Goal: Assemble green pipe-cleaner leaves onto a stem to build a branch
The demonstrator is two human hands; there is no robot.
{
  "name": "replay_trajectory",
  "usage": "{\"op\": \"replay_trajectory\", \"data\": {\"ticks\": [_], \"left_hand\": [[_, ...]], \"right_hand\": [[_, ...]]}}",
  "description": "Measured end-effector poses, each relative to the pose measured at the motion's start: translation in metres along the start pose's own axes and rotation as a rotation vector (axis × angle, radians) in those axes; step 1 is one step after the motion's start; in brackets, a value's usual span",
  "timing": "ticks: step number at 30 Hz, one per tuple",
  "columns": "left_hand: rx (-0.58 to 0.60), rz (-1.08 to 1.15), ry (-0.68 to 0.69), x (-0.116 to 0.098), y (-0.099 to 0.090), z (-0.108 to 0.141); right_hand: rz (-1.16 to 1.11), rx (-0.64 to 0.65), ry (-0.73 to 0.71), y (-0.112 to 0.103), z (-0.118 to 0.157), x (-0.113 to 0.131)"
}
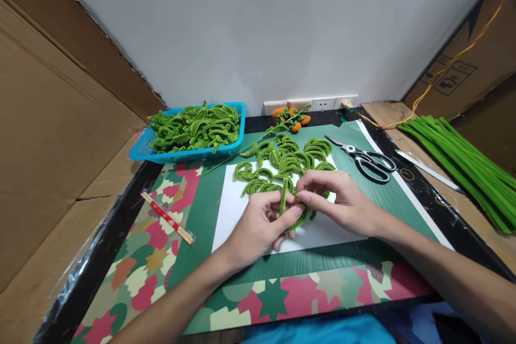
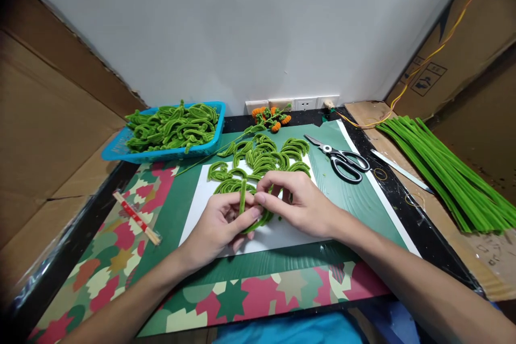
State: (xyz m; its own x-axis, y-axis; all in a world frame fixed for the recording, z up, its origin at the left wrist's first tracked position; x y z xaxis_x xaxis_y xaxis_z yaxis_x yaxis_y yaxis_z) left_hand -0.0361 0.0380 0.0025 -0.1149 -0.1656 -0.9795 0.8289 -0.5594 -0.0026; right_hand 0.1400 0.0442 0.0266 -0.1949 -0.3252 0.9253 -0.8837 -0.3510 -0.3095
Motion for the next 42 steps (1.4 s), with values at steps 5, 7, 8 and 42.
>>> {"op": "replay_trajectory", "data": {"ticks": [5,7,8,42], "left_hand": [[-0.013,-0.054,0.056,-0.003,-0.002,-0.001],[0.009,-0.068,0.063,-0.003,-0.001,-0.001],[0.012,-0.09,0.074,-0.003,-0.001,-0.001],[0.133,0.133,-0.032,0.003,-0.002,-0.006]], "right_hand": [[0.076,-0.005,-0.058,-0.001,0.0,0.003],[0.114,-0.008,-0.09,-0.001,0.001,0.005],[0.133,-0.018,-0.11,-0.001,0.001,0.006],[0.51,-0.22,-0.408,-0.004,0.003,0.003]]}}
Point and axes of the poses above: each hand's wrist, its own z-axis away from the middle knuckle, its own y-axis out of the palm, x = y × z, the point moved 4 cm from there along -z, towards the middle knuckle
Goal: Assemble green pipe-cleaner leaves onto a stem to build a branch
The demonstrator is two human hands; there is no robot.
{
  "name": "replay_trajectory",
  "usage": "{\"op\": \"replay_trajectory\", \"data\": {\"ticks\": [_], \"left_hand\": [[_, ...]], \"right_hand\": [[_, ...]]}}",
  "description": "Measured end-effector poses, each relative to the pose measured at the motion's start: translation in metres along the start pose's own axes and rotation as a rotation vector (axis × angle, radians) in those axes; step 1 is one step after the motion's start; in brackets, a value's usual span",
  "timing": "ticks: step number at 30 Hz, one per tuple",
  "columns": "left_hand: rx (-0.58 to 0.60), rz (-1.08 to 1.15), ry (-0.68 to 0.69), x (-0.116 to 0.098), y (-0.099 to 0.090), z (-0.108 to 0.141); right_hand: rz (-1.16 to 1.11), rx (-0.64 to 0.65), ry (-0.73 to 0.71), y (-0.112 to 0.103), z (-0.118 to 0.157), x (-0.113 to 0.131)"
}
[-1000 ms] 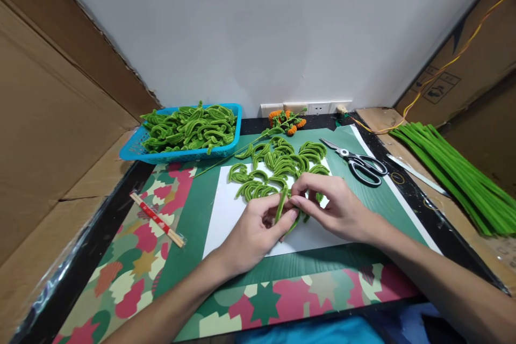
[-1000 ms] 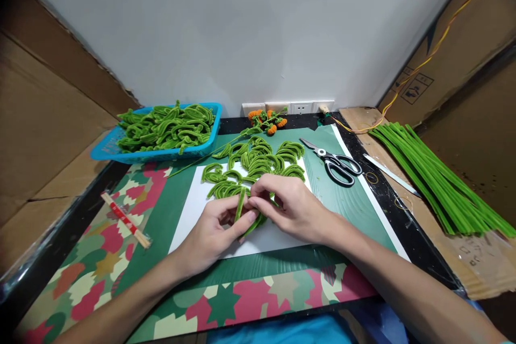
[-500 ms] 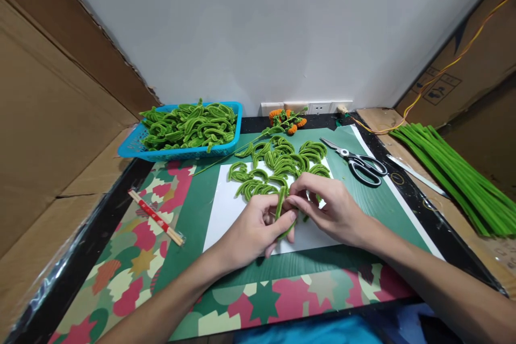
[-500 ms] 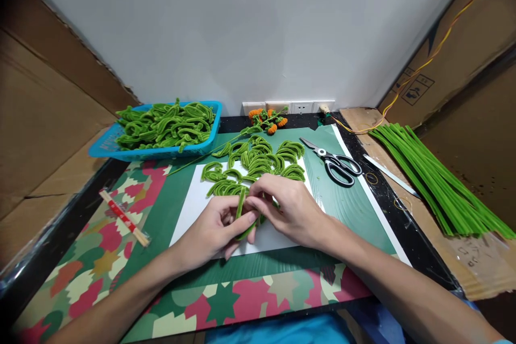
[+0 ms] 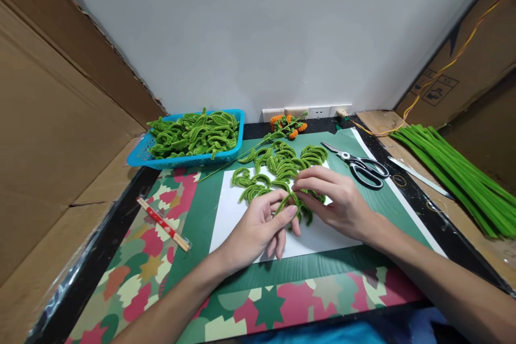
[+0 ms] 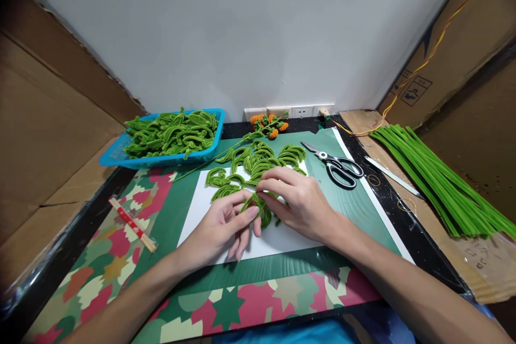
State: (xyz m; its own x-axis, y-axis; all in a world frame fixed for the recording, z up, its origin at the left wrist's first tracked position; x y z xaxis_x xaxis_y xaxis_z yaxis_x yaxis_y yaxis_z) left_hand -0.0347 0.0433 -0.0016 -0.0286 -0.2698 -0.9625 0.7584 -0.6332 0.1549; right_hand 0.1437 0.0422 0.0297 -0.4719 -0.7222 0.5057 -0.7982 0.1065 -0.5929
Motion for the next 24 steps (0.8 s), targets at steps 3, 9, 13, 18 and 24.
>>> {"op": "replay_trajectory", "data": {"ticks": [3,9,13,18,24], "left_hand": [[-0.057,0.029,0.035,0.0,-0.003,-0.001],[-0.155,0.028,0.09,-0.004,-0.004,0.001],[-0.221,-0.043,0.106,-0.006,-0.005,0.003],[-0.22,-0.088,0.12,-0.005,-0.003,0.004],[-0.263,-0.097,0.129,-0.005,-0.003,0.004]], "right_hand": [[-0.031,-0.006,0.028,0.0,-0.001,0.002],[-0.093,-0.035,0.028,0.006,0.002,0.008],[-0.128,-0.055,0.071,0.007,0.004,0.011],[-0.108,-0.079,0.145,0.007,0.005,0.013],[-0.208,-0.081,0.258,0.012,0.008,0.014]]}}
Point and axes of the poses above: each hand's wrist, its own z-axis away from the middle knuckle, its own y-axis out of the palm, x = y × z, the point moved 4 cm from there along -z, towards the middle knuckle
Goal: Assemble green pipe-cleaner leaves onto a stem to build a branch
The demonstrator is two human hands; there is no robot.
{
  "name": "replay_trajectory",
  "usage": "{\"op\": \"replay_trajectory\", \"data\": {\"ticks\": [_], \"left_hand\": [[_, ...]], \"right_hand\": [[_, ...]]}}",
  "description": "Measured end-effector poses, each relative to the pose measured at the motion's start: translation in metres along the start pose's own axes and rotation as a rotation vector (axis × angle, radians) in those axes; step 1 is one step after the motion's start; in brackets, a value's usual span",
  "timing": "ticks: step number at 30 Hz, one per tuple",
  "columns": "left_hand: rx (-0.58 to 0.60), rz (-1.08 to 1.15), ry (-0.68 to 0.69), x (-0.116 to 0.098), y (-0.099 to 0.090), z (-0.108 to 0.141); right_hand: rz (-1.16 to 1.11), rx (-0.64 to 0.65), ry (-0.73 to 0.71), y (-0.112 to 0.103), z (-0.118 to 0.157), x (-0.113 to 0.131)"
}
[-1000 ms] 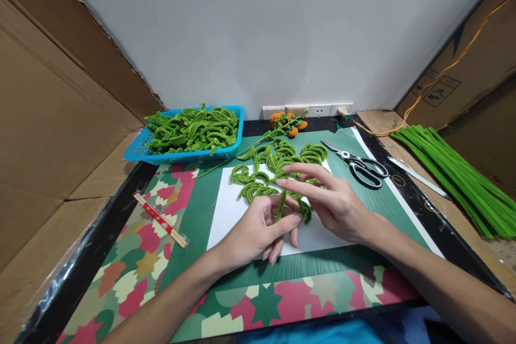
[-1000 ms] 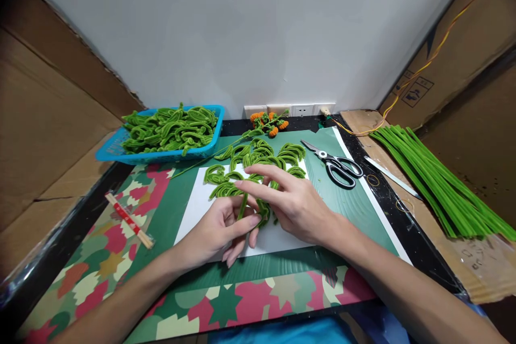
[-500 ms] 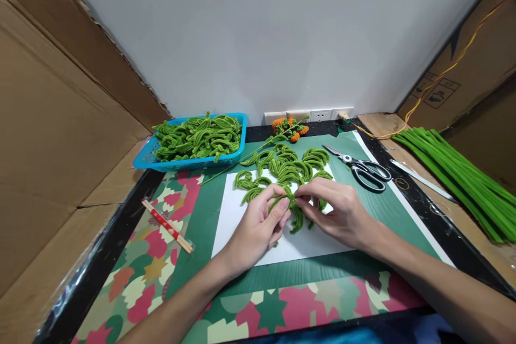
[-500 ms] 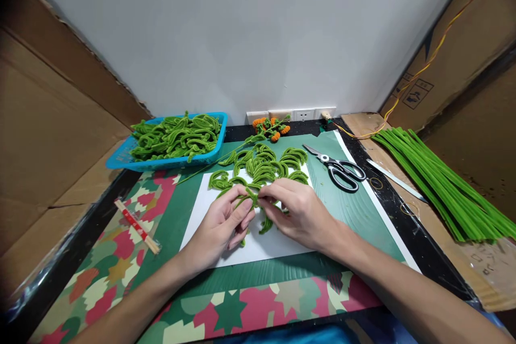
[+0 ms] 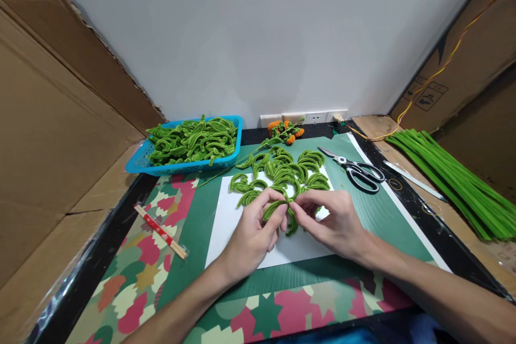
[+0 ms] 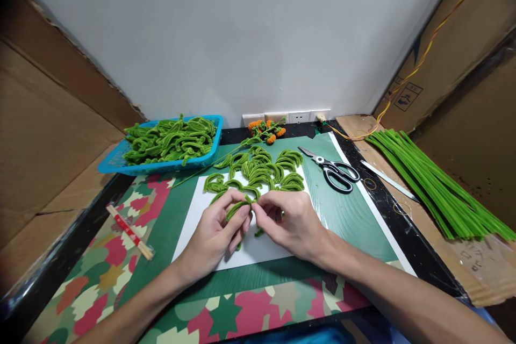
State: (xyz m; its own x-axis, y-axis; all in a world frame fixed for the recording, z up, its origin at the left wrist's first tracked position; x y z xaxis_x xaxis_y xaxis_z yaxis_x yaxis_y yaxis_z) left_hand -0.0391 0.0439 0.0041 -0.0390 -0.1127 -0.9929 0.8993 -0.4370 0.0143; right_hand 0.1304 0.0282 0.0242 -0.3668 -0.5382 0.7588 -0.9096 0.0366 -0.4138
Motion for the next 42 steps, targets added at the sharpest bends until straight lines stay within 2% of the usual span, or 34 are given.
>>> {"op": "replay_trajectory", "data": {"ticks": [5,10,17,25,29,33,35,42], "left_hand": [[0.007,-0.074,0.015,0.001,-0.004,-0.001],[-0.054,-0.12,0.06,0.002,-0.01,0.0],[-0.091,-0.035,0.032,0.001,-0.01,-0.003],[-0.051,0.057,0.007,-0.001,-0.008,-0.005],[-0.046,0.047,0.011,0.0,-0.009,-0.004],[-0.024,0.056,0.005,0.002,-0.011,-0.004],[-0.015,0.059,0.006,0.002,-0.012,-0.004],[0.012,0.032,-0.005,0.004,-0.012,-0.005]], "right_hand": [[-0.063,0.006,0.071,0.0,-0.001,0.0],[-0.179,0.035,0.152,0.002,-0.002,-0.005],[-0.226,0.051,0.161,0.005,0.0,-0.007],[-0.225,0.131,0.167,0.006,-0.004,-0.005],[-0.129,0.152,0.047,0.007,-0.002,-0.005],[0.077,0.049,-0.27,0.004,0.002,-0.001],[0.145,-0.012,-0.382,0.001,0.003,0.0],[0.434,0.04,-0.472,-0.004,-0.003,-0.004]]}}
Point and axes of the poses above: each hand's wrist, its own z-axis away from the middle knuckle, its own y-axis out of the palm, x = y × z, the point moved 4 cm from there along -z, towards the middle knuckle
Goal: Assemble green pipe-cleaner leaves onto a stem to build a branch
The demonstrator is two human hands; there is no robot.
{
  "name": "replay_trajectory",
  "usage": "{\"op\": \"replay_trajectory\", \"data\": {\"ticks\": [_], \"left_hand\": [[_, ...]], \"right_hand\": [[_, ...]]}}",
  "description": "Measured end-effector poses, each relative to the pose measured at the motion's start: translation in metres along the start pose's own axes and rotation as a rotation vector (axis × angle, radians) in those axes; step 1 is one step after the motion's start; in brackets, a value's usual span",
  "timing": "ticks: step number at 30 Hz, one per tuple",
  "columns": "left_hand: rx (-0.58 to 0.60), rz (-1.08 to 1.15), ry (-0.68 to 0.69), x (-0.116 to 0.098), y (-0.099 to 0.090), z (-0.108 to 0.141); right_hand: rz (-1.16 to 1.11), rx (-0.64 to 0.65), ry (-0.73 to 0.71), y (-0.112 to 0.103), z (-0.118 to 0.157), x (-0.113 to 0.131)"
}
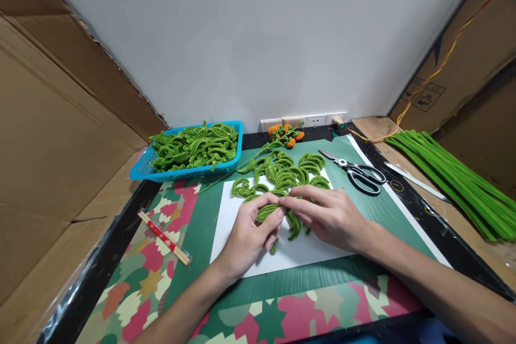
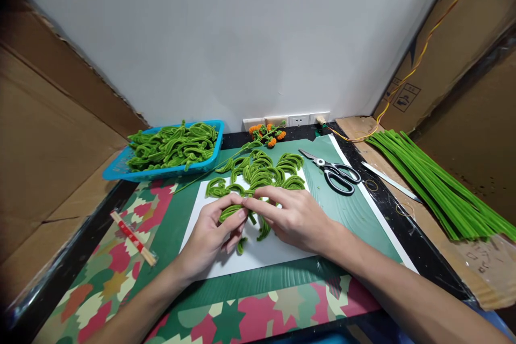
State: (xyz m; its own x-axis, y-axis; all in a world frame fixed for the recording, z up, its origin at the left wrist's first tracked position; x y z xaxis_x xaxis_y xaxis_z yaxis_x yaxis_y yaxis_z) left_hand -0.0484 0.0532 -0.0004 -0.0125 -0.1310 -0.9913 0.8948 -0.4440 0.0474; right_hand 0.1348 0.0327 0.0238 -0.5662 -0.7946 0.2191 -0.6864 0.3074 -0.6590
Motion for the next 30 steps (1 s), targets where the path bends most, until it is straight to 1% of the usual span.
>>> {"op": "replay_trajectory", "data": {"ticks": [6,9,12,14,17,21,27,30], "left_hand": [[0.032,0.031,-0.02,0.002,-0.002,-0.001],[0.053,0.068,-0.045,0.003,-0.002,-0.002],[0.102,0.123,-0.083,0.002,0.0,-0.002],[0.15,0.173,-0.117,0.001,0.003,-0.001],[0.206,0.257,-0.178,0.001,0.006,0.0],[0.234,0.336,-0.232,0.001,0.009,0.001],[0.258,0.385,-0.242,-0.001,0.013,0.004],[0.262,0.389,-0.246,-0.002,0.014,0.006]], "right_hand": [[0.164,-0.043,-0.136,-0.004,-0.002,0.004],[0.224,-0.031,-0.185,-0.005,-0.002,0.005],[0.281,0.004,-0.233,-0.004,0.0,0.005],[0.291,0.002,-0.264,-0.003,0.001,0.005],[0.184,-0.021,-0.244,-0.002,0.001,0.003],[-0.023,-0.023,-0.169,0.0,0.0,0.0],[-0.05,-0.098,-0.174,-0.003,0.003,0.003],[-0.069,-0.092,-0.16,-0.002,0.003,0.001]]}}
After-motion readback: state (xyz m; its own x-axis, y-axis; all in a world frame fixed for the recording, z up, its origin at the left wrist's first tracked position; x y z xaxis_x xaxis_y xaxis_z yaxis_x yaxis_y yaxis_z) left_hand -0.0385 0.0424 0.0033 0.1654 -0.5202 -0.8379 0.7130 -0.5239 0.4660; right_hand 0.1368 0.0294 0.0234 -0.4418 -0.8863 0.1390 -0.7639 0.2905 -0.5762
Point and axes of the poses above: each hand's wrist, its own z-axis away from the middle knuckle, its own y-axis out of the palm, x = y × z, the point moved 4 cm from there along -z, towards the middle knuckle
